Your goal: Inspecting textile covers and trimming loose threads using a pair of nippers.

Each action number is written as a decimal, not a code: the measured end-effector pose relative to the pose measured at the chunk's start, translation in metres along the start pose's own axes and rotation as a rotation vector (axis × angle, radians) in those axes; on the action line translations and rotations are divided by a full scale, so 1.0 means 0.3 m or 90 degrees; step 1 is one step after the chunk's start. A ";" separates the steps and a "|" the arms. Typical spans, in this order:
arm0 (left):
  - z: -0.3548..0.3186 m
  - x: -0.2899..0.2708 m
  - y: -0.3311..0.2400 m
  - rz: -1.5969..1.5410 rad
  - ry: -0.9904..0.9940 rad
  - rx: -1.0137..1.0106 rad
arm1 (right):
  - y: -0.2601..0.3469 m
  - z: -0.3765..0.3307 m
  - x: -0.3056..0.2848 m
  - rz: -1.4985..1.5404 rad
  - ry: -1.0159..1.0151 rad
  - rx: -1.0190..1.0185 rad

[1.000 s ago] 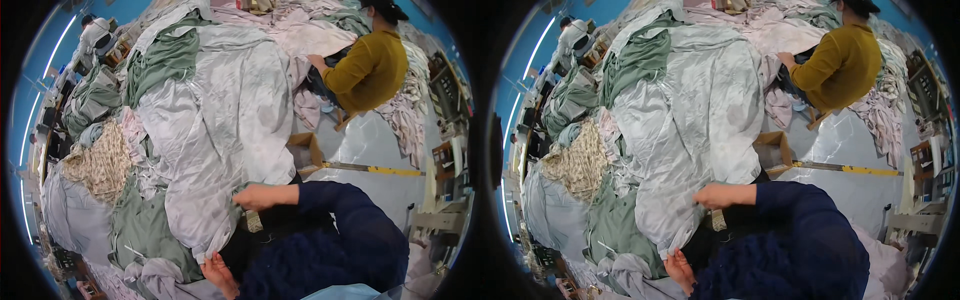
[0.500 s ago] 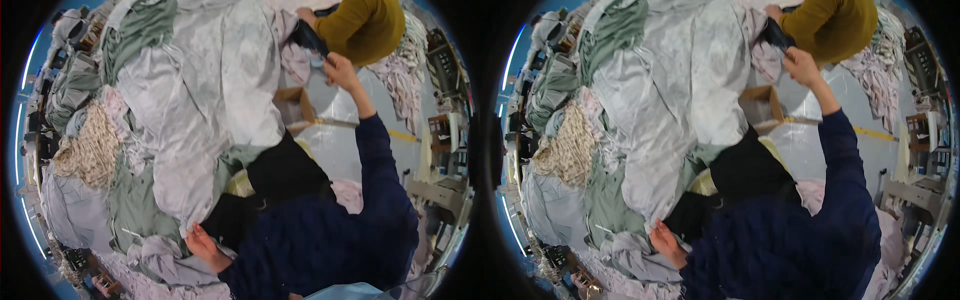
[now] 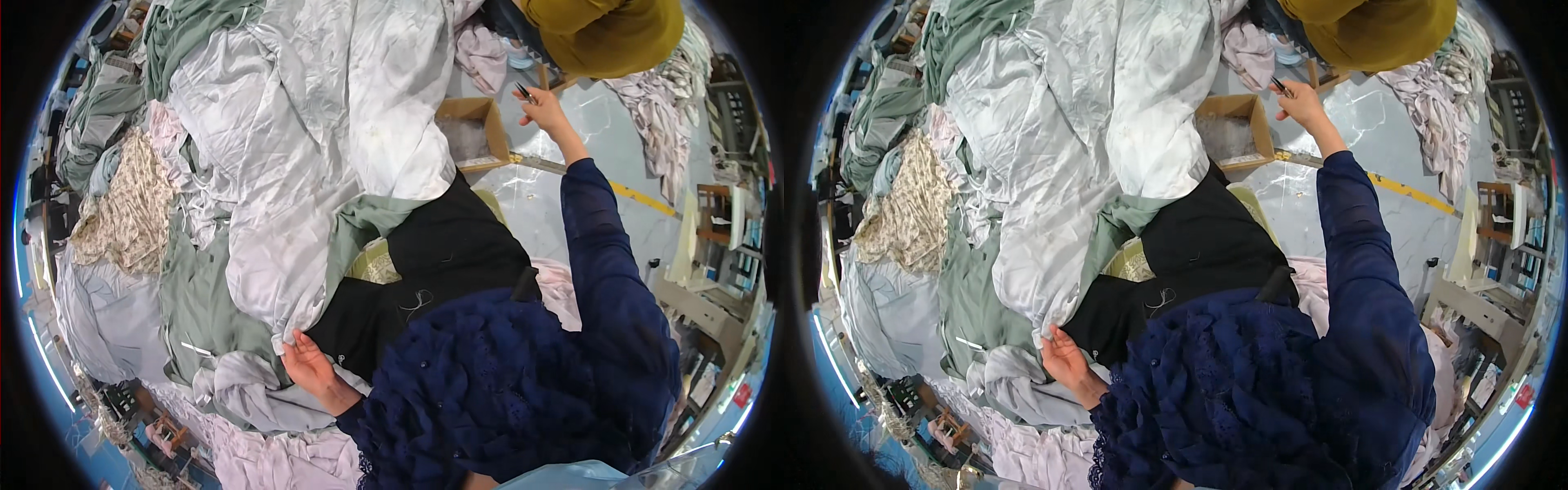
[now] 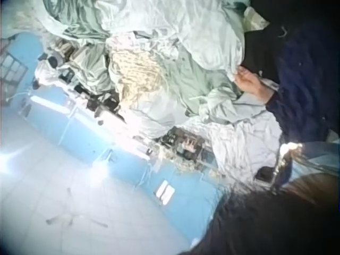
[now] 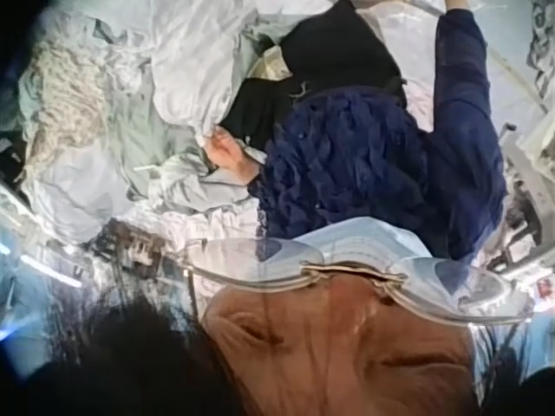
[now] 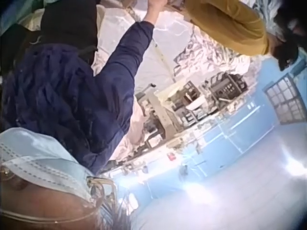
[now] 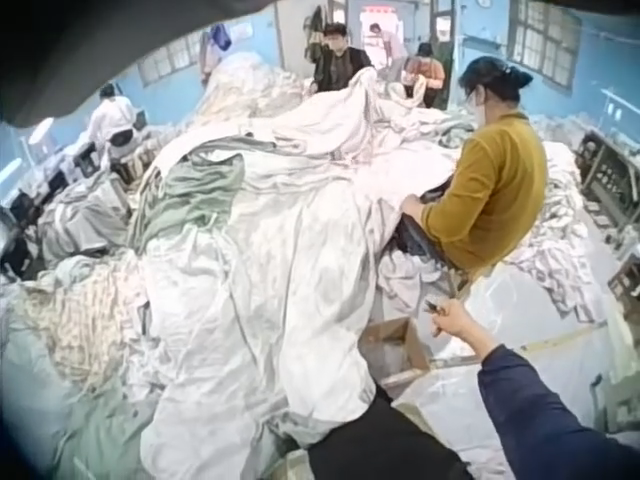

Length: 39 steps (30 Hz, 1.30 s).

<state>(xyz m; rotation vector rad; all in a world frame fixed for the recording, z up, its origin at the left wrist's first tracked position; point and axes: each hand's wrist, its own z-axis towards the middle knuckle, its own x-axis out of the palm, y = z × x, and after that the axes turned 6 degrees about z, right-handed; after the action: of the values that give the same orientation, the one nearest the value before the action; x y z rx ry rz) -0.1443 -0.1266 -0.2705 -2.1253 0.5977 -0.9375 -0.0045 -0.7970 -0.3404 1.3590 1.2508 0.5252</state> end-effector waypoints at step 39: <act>-0.169 0.055 0.026 0.093 -0.111 -0.021 | 0.479 -0.601 1.106 -0.067 0.712 -0.520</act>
<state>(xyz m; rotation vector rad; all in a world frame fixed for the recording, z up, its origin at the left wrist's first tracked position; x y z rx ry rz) -0.1739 -0.1642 -0.2454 -2.1327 0.6727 -0.6599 -0.0001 -0.3969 -0.2838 0.2246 1.6467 1.6324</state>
